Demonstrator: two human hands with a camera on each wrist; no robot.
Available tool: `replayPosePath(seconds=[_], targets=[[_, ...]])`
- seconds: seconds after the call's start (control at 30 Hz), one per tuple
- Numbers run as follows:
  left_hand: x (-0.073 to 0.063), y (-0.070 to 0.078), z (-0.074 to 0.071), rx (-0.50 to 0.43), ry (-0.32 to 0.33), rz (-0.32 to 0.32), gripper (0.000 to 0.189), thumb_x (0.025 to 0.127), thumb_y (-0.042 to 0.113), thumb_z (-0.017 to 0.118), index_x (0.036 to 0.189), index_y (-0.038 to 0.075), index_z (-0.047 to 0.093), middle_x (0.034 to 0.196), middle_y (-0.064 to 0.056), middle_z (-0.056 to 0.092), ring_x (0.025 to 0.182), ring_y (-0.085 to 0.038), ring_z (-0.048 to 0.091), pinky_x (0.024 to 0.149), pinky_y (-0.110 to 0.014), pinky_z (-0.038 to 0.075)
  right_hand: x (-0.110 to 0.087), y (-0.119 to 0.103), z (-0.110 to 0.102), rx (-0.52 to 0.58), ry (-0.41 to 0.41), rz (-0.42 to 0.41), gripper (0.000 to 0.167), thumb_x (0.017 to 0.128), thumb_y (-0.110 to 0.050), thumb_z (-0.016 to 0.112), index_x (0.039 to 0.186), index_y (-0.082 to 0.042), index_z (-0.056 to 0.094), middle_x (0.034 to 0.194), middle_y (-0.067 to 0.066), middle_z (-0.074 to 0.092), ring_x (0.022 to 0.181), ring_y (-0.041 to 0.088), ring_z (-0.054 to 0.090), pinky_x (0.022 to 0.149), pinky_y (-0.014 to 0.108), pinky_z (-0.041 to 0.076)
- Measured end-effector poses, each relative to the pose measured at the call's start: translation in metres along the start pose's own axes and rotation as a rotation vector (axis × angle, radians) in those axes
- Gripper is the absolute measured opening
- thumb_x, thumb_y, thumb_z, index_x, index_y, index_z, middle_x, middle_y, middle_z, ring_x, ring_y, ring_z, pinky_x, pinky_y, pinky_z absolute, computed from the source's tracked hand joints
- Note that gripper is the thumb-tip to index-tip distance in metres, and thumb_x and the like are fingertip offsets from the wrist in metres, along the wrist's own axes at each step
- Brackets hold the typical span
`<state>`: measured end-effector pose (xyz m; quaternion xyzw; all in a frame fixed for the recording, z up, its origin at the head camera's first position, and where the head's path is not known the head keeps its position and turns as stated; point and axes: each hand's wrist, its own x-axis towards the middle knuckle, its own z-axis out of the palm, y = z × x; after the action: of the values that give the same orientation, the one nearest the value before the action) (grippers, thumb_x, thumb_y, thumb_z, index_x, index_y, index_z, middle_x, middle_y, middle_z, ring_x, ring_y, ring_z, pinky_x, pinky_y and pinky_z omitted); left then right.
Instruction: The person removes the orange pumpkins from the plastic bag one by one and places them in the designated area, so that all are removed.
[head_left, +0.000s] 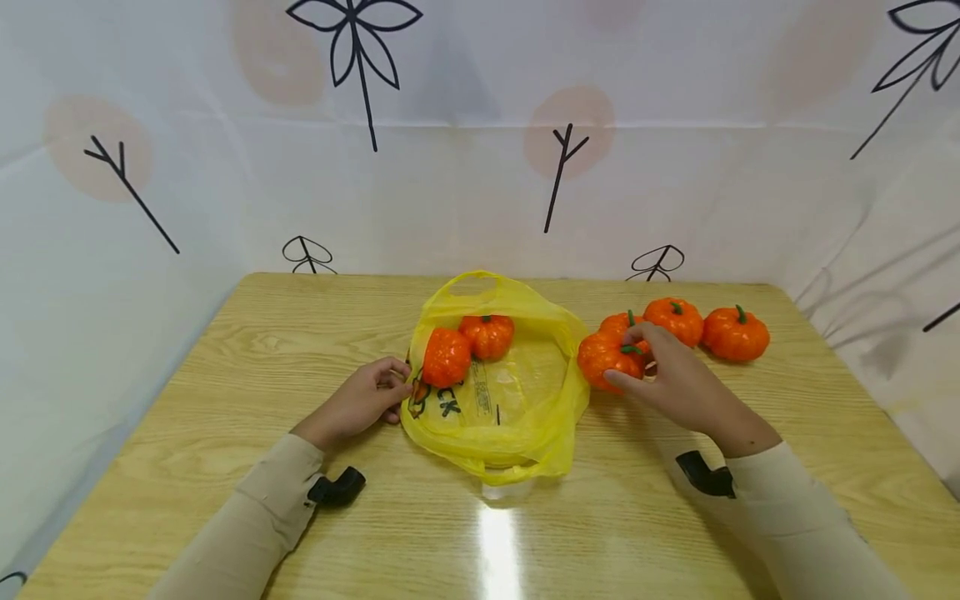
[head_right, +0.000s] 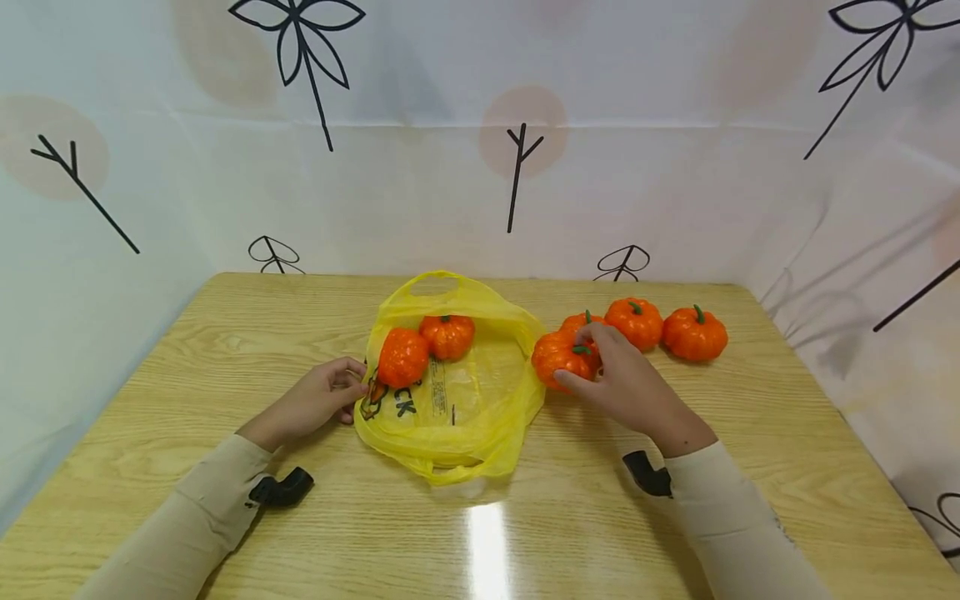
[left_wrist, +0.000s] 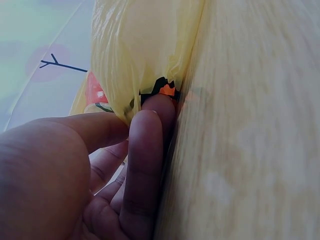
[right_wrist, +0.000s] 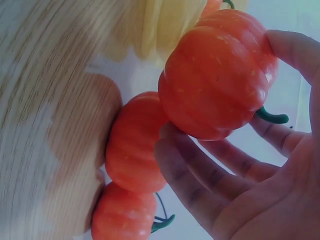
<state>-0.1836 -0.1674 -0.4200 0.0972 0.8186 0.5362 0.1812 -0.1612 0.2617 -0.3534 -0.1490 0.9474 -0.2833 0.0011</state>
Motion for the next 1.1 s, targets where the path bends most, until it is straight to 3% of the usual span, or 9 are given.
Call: replayPosePath(seconds=[0.27,0.77,1.1], targets=[[0.000,-0.002,-0.001,-0.006,0.002,0.002,0.024,0.102,0.014,0.058,0.122,0.002,0.052,0.095,-0.012,0.063,0.072,-0.018,0.058,0.066,-0.029,0.057,0.003,0.002,-0.002,-0.017,-0.040,0.013,0.062,0.095,-0.047,0.065,0.130,0.000,0.046,0.128,0.018,0.054,0.111,0.032,0.054,0.092,0.052,0.052],[0.000,-0.004,-0.002,0.006,-0.009,0.016,0.025,0.103,0.016,0.057,0.123,0.002,0.051,0.097,-0.013,0.063,0.072,-0.018,0.058,0.067,-0.030,0.057,0.006,0.018,-0.001,-0.108,-0.030,0.047,0.060,0.094,-0.046,0.068,0.129,-0.003,0.046,0.125,0.019,0.054,0.103,0.032,0.052,0.085,0.045,0.048],[0.002,-0.005,-0.001,0.001,-0.008,0.018,0.025,0.103,0.016,0.058,0.122,0.002,0.052,0.093,-0.010,0.063,0.073,-0.018,0.059,0.066,-0.028,0.057,0.008,0.026,-0.003,-0.136,-0.027,0.103,0.062,0.092,-0.039,0.071,0.132,0.001,0.046,0.129,0.021,0.054,0.113,0.038,0.048,0.089,0.053,0.047]])
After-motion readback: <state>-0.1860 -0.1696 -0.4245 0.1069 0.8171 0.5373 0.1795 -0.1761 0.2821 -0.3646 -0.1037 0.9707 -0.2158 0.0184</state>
